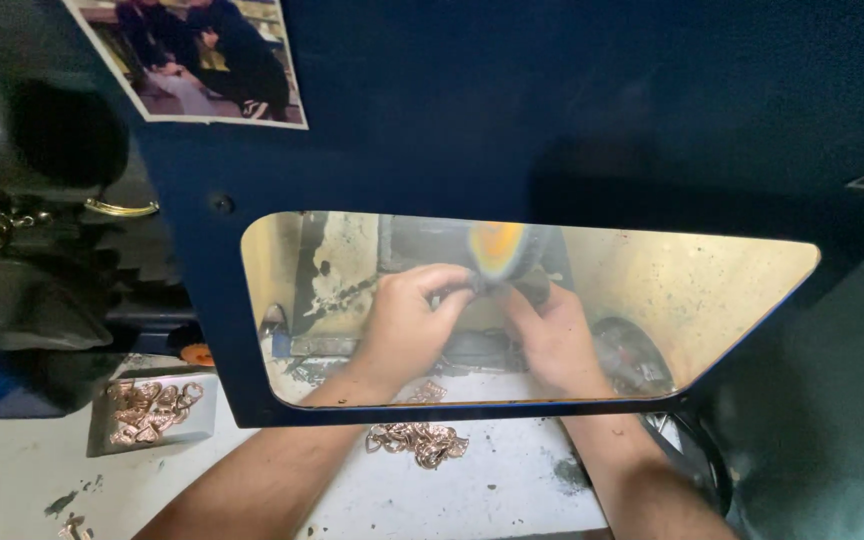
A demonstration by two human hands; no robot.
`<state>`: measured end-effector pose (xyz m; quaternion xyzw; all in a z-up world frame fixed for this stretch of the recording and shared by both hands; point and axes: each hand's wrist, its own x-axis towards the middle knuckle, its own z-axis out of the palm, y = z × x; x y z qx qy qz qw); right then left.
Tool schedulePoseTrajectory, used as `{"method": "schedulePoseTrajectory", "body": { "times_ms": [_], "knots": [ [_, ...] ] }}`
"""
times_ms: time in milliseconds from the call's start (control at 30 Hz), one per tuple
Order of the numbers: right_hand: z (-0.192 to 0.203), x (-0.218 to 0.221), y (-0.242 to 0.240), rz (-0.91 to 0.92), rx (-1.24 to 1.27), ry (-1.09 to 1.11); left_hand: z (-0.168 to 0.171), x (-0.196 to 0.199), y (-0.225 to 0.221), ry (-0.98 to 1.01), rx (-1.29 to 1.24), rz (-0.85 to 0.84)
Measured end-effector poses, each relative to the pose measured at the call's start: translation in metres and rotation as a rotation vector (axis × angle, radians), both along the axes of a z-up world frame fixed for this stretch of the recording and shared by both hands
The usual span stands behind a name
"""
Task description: Polishing small jewelry pieces using a bench polisher
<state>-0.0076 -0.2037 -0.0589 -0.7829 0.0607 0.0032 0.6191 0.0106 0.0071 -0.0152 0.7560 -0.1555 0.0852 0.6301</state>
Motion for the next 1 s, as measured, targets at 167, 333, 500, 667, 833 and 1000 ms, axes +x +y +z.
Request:
{"method": "schedulePoseTrajectory", "body": {
  "times_ms": [167, 333, 500, 667, 833, 1000],
  "knots": [
    [0.067, -0.012, 0.036, 0.034, 0.022, -0.026, 0.009, 0.003, 0.005, -0.041, -0.05, -0.018],
    [0.063, -0.026, 0.034, 0.119, 0.028, -0.025, 0.017, 0.004, 0.02, -0.079, -0.082, -0.025],
    [0.063, -0.024, 0.032, 0.102, 0.043, -0.089, 0.021, 0.001, 0.022, -0.133, -0.004, -0.129],
    [0.079, -0.024, 0.047, 0.036, 0.056, -0.078, 0.035, -0.004, 0.031, -0.053, -0.08, -0.213],
    [0.048, -0.013, 0.036, -0.011, -0.03, -0.076, 0.022, -0.004, 0.022, 0.018, -0.126, -0.167],
    [0.023, -0.009, 0.025, -0.065, -0.036, -0.048, 0.016, -0.004, 0.017, -0.006, -0.117, -0.091]
  ]
}}
